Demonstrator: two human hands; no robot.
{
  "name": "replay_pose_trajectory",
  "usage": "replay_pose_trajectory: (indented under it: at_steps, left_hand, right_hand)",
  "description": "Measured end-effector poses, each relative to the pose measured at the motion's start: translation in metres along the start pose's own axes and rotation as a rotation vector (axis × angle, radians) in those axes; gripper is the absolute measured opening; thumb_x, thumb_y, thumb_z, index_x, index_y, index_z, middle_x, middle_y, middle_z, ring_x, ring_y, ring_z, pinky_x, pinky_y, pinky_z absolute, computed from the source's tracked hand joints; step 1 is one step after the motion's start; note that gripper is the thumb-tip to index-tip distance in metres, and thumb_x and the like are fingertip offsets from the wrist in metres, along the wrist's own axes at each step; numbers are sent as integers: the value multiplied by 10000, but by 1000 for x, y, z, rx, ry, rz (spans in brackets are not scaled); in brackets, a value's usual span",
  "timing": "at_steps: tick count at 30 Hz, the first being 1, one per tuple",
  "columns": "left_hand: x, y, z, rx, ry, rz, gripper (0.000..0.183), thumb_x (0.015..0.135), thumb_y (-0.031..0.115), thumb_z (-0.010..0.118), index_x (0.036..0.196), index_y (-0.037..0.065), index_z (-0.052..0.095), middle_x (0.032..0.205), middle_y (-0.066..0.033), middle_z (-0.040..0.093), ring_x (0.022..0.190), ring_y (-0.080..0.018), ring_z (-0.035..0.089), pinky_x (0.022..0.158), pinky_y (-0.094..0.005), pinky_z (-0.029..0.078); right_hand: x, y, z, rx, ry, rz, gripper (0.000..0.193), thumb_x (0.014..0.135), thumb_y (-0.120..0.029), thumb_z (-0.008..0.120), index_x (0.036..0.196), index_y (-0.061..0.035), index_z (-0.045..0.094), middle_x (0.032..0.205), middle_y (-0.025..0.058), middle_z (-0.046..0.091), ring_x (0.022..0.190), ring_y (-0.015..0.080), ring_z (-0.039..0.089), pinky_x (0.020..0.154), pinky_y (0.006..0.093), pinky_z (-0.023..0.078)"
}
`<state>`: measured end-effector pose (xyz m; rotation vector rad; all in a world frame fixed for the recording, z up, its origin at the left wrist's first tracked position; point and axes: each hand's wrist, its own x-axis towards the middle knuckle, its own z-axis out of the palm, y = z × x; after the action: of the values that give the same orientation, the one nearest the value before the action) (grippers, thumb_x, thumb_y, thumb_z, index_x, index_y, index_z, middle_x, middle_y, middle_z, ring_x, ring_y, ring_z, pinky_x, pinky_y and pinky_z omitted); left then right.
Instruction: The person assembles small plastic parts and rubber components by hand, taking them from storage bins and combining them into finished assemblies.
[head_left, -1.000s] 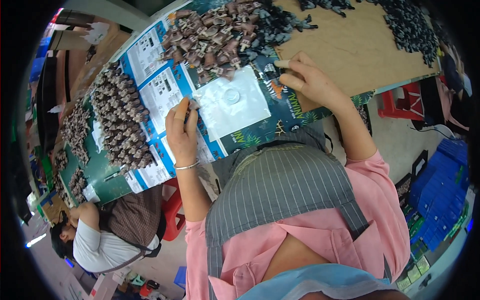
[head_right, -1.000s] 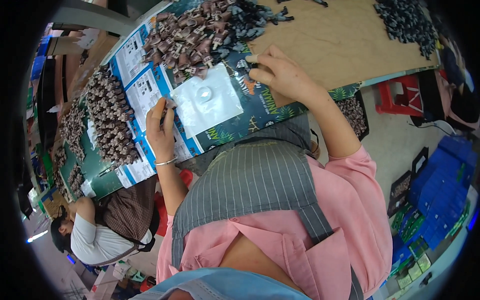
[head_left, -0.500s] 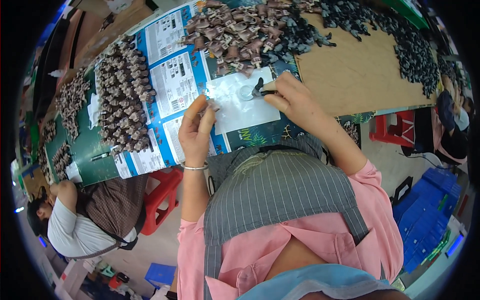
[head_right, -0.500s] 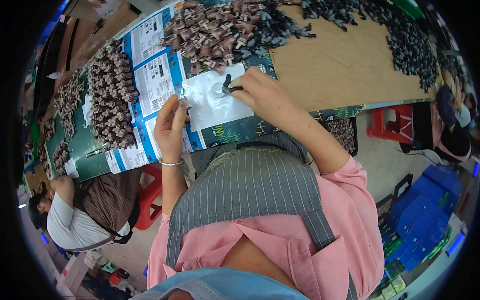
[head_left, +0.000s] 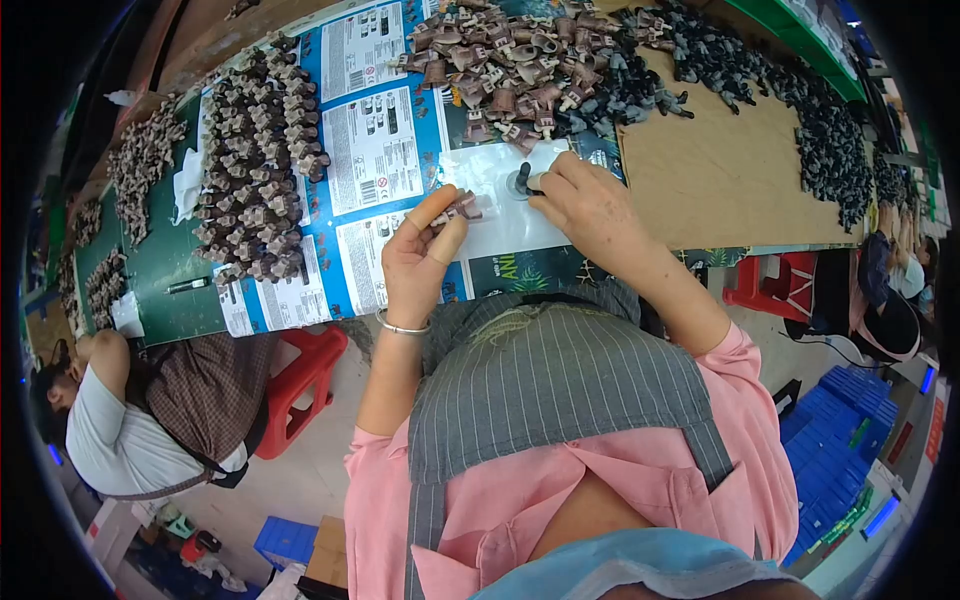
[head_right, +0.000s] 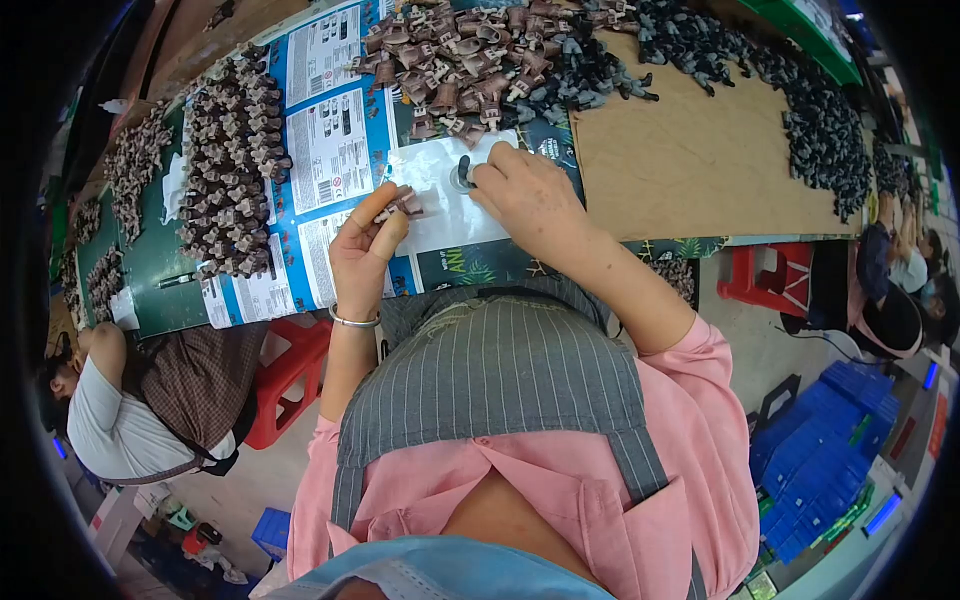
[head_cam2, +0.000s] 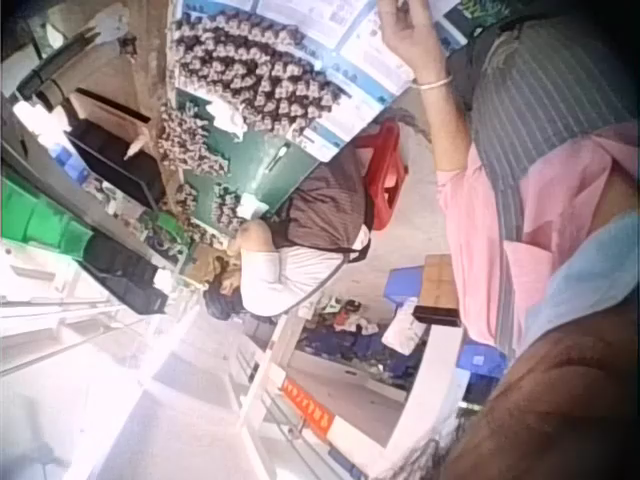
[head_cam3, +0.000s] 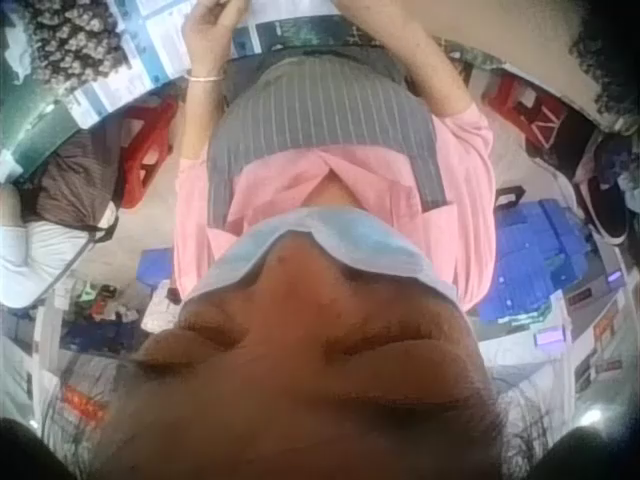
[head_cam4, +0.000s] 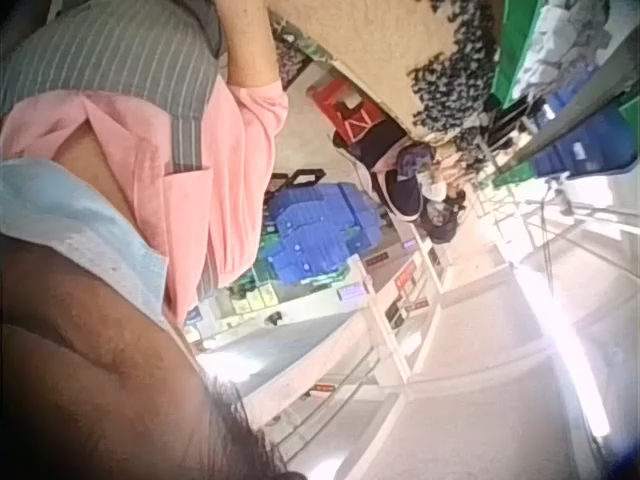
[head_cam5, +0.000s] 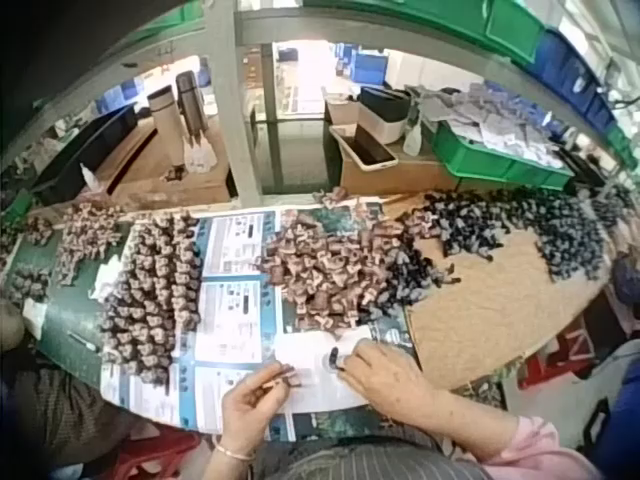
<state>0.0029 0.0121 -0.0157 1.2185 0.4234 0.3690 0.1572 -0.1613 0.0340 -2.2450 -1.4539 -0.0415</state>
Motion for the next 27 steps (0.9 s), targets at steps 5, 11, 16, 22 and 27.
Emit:
replay_pose_trajectory:
  at_steps: [5, 11, 16, 22, 27]
  left_hand:
    - [1, 5, 13, -11, 1, -121, 380, 912, 43, 669, 1286, 22, 606, 1141, -42, 667, 946, -82, 620, 814, -228, 515]
    - [4, 5, 28, -160, 30, -193, 355, 944, 100, 645, 1291, 32, 605, 1138, -55, 674, 928, -90, 631, 803, -239, 528]
    - [-2, 11, 47, -223, -27, -199, 352, 962, 113, 624, 1307, 49, 594, 1155, -55, 674, 919, -93, 642, 810, -236, 529]
    - [-6, 2, 51, -570, -104, -252, 348, 967, 96, 613, 1310, 48, 587, 1151, -54, 670, 919, -90, 645, 813, -226, 534]
    - [-15, 7, 44, -145, -27, -32, 399, 914, -2, 643, 1306, 32, 579, 1126, -43, 666, 932, -97, 644, 778, -238, 544]
  right_hand:
    - [-3, 6, 1, 55, 36, 83, 165, 808, -189, 709, 892, -66, 635, 858, 93, 547, 773, 286, 616, 685, 393, 508]
    - [-15, 6, -2, 495, 130, 294, 168, 822, -153, 724, 953, -54, 686, 830, 80, 565, 708, 235, 610, 646, 337, 490]
    - [-24, -7, 2, 636, 131, 217, 191, 832, -125, 727, 1001, -48, 681, 834, 75, 572, 696, 192, 603, 615, 298, 480]
    - [-32, -23, 10, 617, 250, 200, 177, 843, -140, 717, 992, -59, 664, 849, 70, 593, 707, 209, 615, 591, 315, 481]
    - [-35, -26, 14, 415, 256, 99, 156, 825, -200, 722, 893, -81, 646, 808, 55, 567, 701, 206, 599, 594, 334, 457]
